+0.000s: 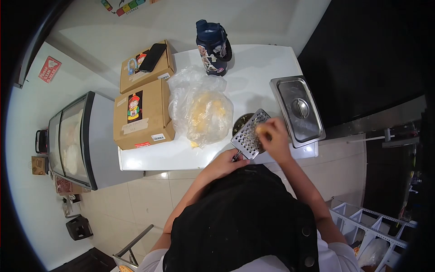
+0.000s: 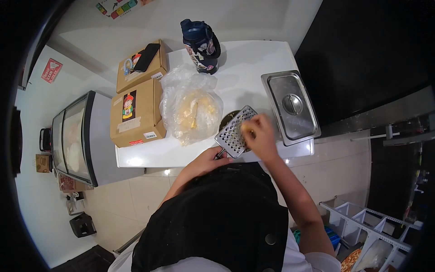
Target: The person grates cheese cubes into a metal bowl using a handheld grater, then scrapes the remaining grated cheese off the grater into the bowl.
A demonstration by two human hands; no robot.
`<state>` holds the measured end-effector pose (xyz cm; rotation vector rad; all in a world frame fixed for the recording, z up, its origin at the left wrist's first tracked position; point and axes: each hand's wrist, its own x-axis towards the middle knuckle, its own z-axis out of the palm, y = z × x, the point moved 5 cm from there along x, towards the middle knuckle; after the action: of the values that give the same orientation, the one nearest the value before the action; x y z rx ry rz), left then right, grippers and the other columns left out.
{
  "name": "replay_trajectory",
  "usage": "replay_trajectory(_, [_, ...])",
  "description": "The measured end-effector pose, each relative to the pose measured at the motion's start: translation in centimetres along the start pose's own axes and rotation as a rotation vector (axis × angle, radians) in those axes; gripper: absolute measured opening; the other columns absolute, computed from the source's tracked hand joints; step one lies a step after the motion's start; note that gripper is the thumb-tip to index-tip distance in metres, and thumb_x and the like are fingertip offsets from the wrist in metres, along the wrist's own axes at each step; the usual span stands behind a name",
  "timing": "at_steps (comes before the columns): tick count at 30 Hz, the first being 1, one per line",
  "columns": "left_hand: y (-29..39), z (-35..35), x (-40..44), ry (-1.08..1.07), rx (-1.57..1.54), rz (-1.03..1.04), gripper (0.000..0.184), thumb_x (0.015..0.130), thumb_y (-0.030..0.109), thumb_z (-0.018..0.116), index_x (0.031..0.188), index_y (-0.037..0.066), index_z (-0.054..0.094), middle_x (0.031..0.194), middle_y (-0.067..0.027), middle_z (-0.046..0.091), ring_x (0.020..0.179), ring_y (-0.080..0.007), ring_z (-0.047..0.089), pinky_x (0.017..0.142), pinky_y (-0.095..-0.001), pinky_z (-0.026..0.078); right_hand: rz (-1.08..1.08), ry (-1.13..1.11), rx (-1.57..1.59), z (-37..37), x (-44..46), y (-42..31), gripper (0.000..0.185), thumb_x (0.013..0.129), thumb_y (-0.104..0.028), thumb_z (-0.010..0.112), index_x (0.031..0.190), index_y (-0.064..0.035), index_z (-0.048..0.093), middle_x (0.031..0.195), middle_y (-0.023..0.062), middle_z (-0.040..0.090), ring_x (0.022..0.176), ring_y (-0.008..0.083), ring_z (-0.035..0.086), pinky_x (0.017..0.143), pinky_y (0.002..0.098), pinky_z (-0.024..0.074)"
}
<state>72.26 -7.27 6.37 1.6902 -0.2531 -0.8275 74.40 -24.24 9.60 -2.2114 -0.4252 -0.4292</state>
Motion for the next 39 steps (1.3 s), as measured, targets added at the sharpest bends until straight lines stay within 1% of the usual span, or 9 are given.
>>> replay_trajectory(3, [0.1,-0.1,0.0,-0.024,0.009,-0.015,0.017,0.088,0.020,0.063,0.084,0.007,0.053,0.075,-0.0006,0.052,0.070,-0.0092,0.045,0.067,-0.0215,0.038,-0.095,-0.055,-0.003,0.6,-0.5,-0.9,0.018,0.072,0.003,0.065,0.089,-0.0033,0.065,0.091,0.0061,0.052,0.076,0.0200,0.052,0.066,0.0259,0.0430])
replay_trajectory(8, [0.2,0.0,0.1,-0.015,0.029,-0.024,0.015,0.089,0.019,0.062,0.085,0.007,0.055,0.074,0.0000,0.053,0.068,-0.0088,0.045,0.065,-0.0210,0.038,0.088,0.088,-0.008,-0.9,0.8,1.5,0.016,0.071,0.001,0.066,0.086,-0.0042,0.065,0.090,0.0054,0.052,0.076,0.0192,0.051,0.065,0.0259,0.0411])
replay_trajectory(13, [1.0,-0.2,-0.3,-0.031,0.000,-0.095,0.015,0.091,0.020,0.060,0.085,0.007,0.054,0.072,0.0011,0.052,0.066,-0.0086,0.045,0.064,-0.0208,0.037,-0.091,-0.051,-0.032,1.1,-0.8,-1.4,0.016,0.073,-0.002,0.066,0.089,-0.0053,0.066,0.091,0.0050,0.052,0.079,0.0199,0.052,0.072,0.0294,0.0403])
replay_trajectory(18, [0.8,-0.1,-0.2,-0.013,-0.004,-0.034,0.017,0.092,0.022,0.059,0.084,0.007,0.055,0.071,0.0012,0.052,0.065,-0.0083,0.044,0.063,-0.0206,0.037,0.056,0.077,-0.235,-1.3,0.7,0.7,0.013,0.073,-0.007,0.068,0.087,-0.0060,0.066,0.089,0.0038,0.052,0.080,0.0189,0.051,0.078,0.0325,0.0378])
replay_trajectory(23, [1.5,-0.2,-0.6,-0.022,-0.053,-0.064,0.018,0.091,0.023,0.059,0.084,0.007,0.055,0.072,0.0009,0.052,0.066,-0.0085,0.045,0.063,-0.0208,0.037,-0.068,-0.128,-0.129,0.4,-0.8,-1.3,0.014,0.075,-0.009,0.068,0.089,-0.0073,0.067,0.090,0.0036,0.053,0.081,0.0195,0.052,0.083,0.0342,0.0359])
replay_trajectory(28, [0.5,-0.2,-0.1,-0.008,0.018,-0.046,0.018,0.091,0.022,0.060,0.084,0.007,0.055,0.073,0.0004,0.053,0.067,-0.0088,0.045,0.063,-0.0213,0.037,0.062,0.046,-0.216,-1.3,0.9,1.4,0.015,0.074,-0.011,0.069,0.089,-0.0084,0.068,0.090,0.0026,0.053,0.081,0.0187,0.051,0.082,0.0330,0.0363])
replay_trajectory(33, [1.4,-0.5,-0.5,0.009,0.000,-0.018,0.016,0.091,0.021,0.059,0.085,0.007,0.055,0.074,0.0003,0.054,0.068,-0.0090,0.046,0.064,-0.0215,0.037,-0.149,-0.078,-0.103,1.5,-1.0,-2.3,0.016,0.075,-0.009,0.069,0.091,-0.0088,0.069,0.092,0.0031,0.054,0.081,0.0195,0.052,0.083,0.0331,0.0365])
replay_trajectory(37, [0.3,-0.2,0.0,0.008,-0.020,-0.020,0.015,0.090,0.021,0.059,0.086,0.007,0.056,0.075,-0.0004,0.055,0.068,-0.0092,0.047,0.065,-0.0215,0.038,0.058,0.075,-0.176,-0.5,1.1,0.4,0.016,0.074,-0.007,0.069,0.091,-0.0090,0.070,0.091,0.0023,0.054,0.081,0.0186,0.051,0.084,0.0325,0.0366])
replay_trajectory(39, [0.8,-0.3,-0.2,0.004,-0.016,-0.031,0.015,0.091,0.021,0.059,0.086,0.007,0.056,0.075,-0.0002,0.055,0.068,-0.0092,0.047,0.065,-0.0215,0.038,-0.002,0.035,-0.157,0.1,0.3,-0.5,0.017,0.074,-0.007,0.069,0.091,-0.0087,0.070,0.091,0.0025,0.054,0.081,0.0188,0.051,0.084,0.0326,0.0367])
